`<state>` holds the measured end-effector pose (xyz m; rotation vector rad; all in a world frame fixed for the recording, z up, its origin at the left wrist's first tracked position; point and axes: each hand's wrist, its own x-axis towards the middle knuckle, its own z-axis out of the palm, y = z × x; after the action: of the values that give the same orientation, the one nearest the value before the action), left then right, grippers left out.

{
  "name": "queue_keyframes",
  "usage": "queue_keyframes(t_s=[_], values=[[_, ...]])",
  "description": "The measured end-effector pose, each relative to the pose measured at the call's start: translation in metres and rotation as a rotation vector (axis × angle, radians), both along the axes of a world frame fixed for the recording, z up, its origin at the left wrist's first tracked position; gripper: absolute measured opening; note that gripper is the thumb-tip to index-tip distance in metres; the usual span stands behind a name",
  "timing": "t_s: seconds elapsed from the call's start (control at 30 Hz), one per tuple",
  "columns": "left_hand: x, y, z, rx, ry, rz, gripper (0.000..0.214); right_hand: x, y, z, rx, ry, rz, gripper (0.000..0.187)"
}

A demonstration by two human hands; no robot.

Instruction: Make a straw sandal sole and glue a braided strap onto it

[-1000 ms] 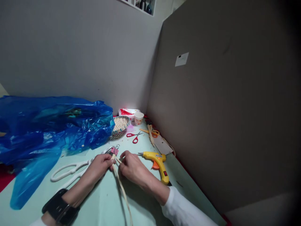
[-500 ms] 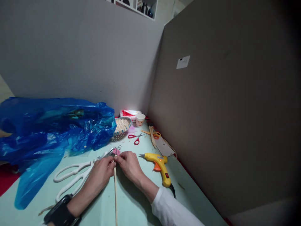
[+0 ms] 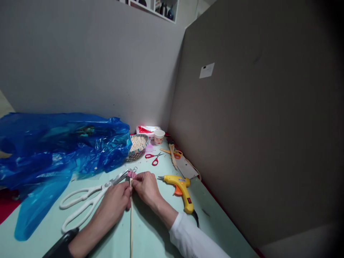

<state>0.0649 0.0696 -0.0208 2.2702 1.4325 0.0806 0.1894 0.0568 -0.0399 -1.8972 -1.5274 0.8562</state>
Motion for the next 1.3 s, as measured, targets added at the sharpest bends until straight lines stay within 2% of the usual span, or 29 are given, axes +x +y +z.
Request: queue_keyframes(t_s=[0.2, 0.47, 0.6, 0.7, 0.73, 0.8, 0.9, 1.07, 1.2, 1.3], values=[[0.014, -0.026, 0.001, 0.056, 0.099, 0.021, 0.033, 0.006, 0.004, 0.002, -0.018, 0.047, 0.024, 0.027], [0.017, -0.038, 0.004, 0.062, 0.227, -0.098, 0.04, 0.009, 0.0, 0.008, -0.037, 0.124, 0.047, 0.028], [0.003, -0.027, 0.011, 0.09, 0.205, -0.126, 0.036, 0.007, 0.001, 0.005, -0.043, 0.127, 0.046, 0.026], [-0.019, -0.006, 0.019, 0.172, 0.205, -0.046, 0.045, 0.005, 0.001, 0.004, -0.049, 0.117, 0.047, 0.025], [-0.027, 0.002, 0.021, 0.222, 0.211, -0.015, 0.041, 0.004, 0.001, 0.004, -0.052, 0.115, 0.05, 0.024], [-0.039, 0.016, 0.02, 0.301, 0.248, 0.031, 0.042, 0.004, 0.0, 0.004, -0.058, 0.11, 0.057, 0.024], [-0.048, 0.027, 0.011, 0.309, 0.285, 0.043, 0.042, 0.004, 0.0, 0.004, -0.058, 0.103, 0.063, 0.024], [-0.057, 0.03, 0.002, 0.259, 0.304, 0.122, 0.04, 0.005, 0.001, 0.001, -0.051, 0.09, 0.068, 0.025], [-0.058, 0.025, 0.012, 0.281, 0.302, 0.207, 0.034, 0.005, 0.002, 0.002, -0.062, 0.093, 0.069, 0.025], [-0.042, 0.015, 0.017, 0.281, 0.178, 0.144, 0.033, 0.005, 0.003, 0.005, -0.073, 0.101, 0.062, 0.025]])
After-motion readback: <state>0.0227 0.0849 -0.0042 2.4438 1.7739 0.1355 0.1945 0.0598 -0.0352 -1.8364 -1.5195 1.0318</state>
